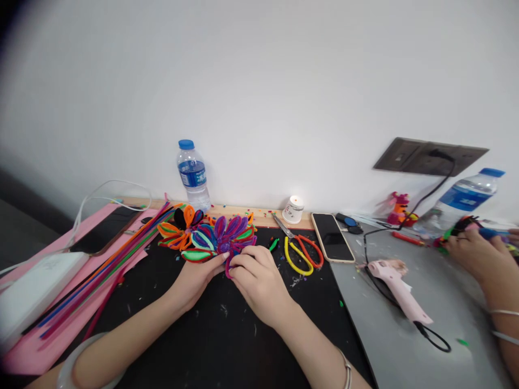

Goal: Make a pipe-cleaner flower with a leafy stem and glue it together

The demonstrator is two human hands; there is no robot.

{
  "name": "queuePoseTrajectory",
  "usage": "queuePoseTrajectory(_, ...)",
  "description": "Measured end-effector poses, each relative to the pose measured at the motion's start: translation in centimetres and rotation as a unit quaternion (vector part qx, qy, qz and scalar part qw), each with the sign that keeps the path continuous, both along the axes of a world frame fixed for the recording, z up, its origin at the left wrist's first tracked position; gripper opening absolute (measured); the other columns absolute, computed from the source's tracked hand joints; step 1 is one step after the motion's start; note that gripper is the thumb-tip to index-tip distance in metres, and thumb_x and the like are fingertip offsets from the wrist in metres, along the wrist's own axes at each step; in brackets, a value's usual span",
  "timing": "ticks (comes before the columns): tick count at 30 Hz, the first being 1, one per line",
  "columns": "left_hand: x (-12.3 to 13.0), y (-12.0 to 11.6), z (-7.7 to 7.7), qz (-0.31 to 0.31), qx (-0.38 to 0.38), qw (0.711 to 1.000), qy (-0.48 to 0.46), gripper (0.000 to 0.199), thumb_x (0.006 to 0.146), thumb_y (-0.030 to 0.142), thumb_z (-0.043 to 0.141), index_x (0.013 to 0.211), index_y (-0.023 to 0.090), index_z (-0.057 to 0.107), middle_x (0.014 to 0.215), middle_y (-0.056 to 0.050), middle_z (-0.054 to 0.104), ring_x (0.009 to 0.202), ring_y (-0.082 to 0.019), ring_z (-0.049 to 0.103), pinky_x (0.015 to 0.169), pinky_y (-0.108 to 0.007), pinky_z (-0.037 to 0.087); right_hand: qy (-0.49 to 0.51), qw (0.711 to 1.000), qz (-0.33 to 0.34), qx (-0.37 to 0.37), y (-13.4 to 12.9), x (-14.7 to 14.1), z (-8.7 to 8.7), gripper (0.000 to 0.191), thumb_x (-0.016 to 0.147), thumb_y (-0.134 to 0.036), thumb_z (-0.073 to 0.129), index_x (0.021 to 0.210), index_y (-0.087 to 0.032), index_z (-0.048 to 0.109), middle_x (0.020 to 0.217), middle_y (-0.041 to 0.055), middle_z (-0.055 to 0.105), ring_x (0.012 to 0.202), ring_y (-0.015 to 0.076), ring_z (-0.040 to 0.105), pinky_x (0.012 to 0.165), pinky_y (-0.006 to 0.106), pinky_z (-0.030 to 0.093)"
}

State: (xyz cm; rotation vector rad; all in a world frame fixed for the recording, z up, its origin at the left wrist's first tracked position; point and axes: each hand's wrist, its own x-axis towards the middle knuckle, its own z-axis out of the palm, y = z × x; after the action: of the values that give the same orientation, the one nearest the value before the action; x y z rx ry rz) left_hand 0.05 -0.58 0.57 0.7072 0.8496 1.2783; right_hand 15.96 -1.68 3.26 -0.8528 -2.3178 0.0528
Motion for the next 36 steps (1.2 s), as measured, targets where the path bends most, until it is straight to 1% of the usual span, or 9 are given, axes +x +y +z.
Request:
queuePoseTrajectory(7, -0.1, 0.2, 0.0, -0.01, 0.001, 0.999, -0.034, 0.036, 0.068, 0.018, 0.067, 0.103, 0.015, 0.06, 0.101, -0.009, 0.066, 0.094, -0.025, 0.06, 0.082, -0.043, 0.049, 0.005, 0.999, -0.008, 0.046, -0.3, -0.4, -0.5, 0.016, 0.083, -0.011, 0.049, 0.085, -0.021, 0.062, 0.093, 0.0019, 0.065, 0.093, 0.0184, 0.051, 0.087, 0.037, 0.04)
queuePoseTrajectory(12, -0.1, 0.1, 0.2, 0.002, -0.006, 1.0, -0.018, 0.039, 0.067, 0.019, 0.068, 0.105, 0.015, 0.059, 0.1, -0.009, 0.066, 0.096, -0.024, 0.06, 0.083, -0.04, 0.049, 0.043, 0.999, -0.016, 0.022, 0.0, 0.0, -0.4, 0.019, 0.079, -0.018, 0.056, 0.097, -0.022, 0.059, 0.108, 0.0049, 0.059, 0.104, 0.0218, 0.047, 0.091, 0.04, 0.038)
queuePoseTrajectory(15, -0.2, 0.3, 0.2, 0.03, 0.001, 0.999, -0.02, 0.045, 0.067, 0.021, 0.069, 0.11, 0.018, 0.056, 0.108, -0.008, 0.063, 0.102, -0.026, 0.057, 0.085, -0.042, 0.048, 0.11, 0.992, -0.068, 0.005, 0.8, 1.2, -0.2, 0.026, 0.081, -0.019, 0.05, 0.106, -0.021, 0.055, 0.113, 0.0088, 0.055, 0.107, 0.0233, 0.046, 0.092, 0.044, 0.037)
queuePoseTrajectory(19, -0.7, 0.7, 0.1, 0.066, 0.013, 0.998, -0.021, 0.045, 0.065, 0.024, 0.07, 0.108, 0.019, 0.056, 0.109, -0.007, 0.063, 0.104, -0.026, 0.055, 0.087, -0.045, 0.046, 0.166, 0.971, -0.17, 0.008, 2.4, 3.0, -0.3, 0.026, 0.082, -0.014, 0.042, 0.104, -0.02, 0.054, 0.105, 0.0098, 0.057, 0.103, 0.0241, 0.05, 0.089, 0.044, 0.038)
queuePoseTrajectory(21, -0.9, 0.8, 0.1, 0.076, 0.02, 0.997, -0.019, 0.042, 0.066, 0.024, 0.069, 0.106, 0.02, 0.057, 0.109, -0.006, 0.063, 0.104, -0.025, 0.055, 0.088, -0.044, 0.046, 0.148, 0.968, -0.202, -0.002, 3.3, 3.7, -0.7, 0.025, 0.081, -0.014, 0.043, 0.103, -0.02, 0.054, 0.102, 0.0097, 0.059, 0.099, 0.0247, 0.051, 0.086, 0.044, 0.04)
queuePoseTrajectory(23, -1.0, 0.9, 0.2, 0.086, 0.025, 0.996, -0.019, 0.039, 0.067, 0.023, 0.068, 0.105, 0.02, 0.057, 0.109, -0.005, 0.063, 0.104, -0.025, 0.055, 0.087, -0.044, 0.046, 0.11, 0.971, -0.209, -0.023, 4.0, 4.1, -1.3, 0.024, 0.08, -0.013, 0.044, 0.1, -0.019, 0.056, 0.097, 0.0089, 0.061, 0.094, 0.0247, 0.051, 0.082, 0.043, 0.042)
queuePoseTrajectory(28, -1.1, 1.0, 0.3, 0.101, 0.033, 0.994, -0.014, 0.029, 0.067, 0.022, 0.067, 0.094, 0.019, 0.059, 0.103, -0.004, 0.064, 0.104, -0.024, 0.055, 0.086, -0.043, 0.047, 0.008, 0.989, -0.134, -0.067, 4.8, 3.4, -2.4, 0.03, 0.077, -0.008, 0.045, 0.101, -0.02, 0.057, 0.092, 0.0071, 0.062, 0.095, 0.0226, 0.05, 0.081, 0.041, 0.044)
queuePoseTrajectory(32, -1.1, 1.1, 0.3, 0.111, 0.043, 0.993, -0.018, 0.022, 0.066, 0.022, 0.068, 0.086, 0.018, 0.06, 0.094, -0.002, 0.066, 0.103, -0.023, 0.055, 0.086, -0.043, 0.045, -0.079, 0.991, -0.09, -0.066, 4.7, 2.0, -2.7, 0.03, 0.079, -0.008, 0.045, 0.102, -0.022, 0.058, 0.103, 0.0067, 0.062, 0.103, 0.0229, 0.046, 0.083, 0.041, 0.041)
queuePoseTrajectory(36, -1.1, 1.1, 0.3, 0.111, 0.045, 0.993, -0.024, 0.022, 0.065, 0.022, 0.068, 0.085, 0.018, 0.06, 0.091, -0.002, 0.066, 0.102, -0.022, 0.055, 0.087, -0.044, 0.045, -0.108, 0.985, -0.121, -0.062, 4.6, 1.1, -2.9, 0.038, 0.079, -0.011, 0.047, 0.115, -0.022, 0.05, 0.119, 0.0092, 0.053, 0.109, 0.0259, 0.04, 0.085, 0.045, 0.038)
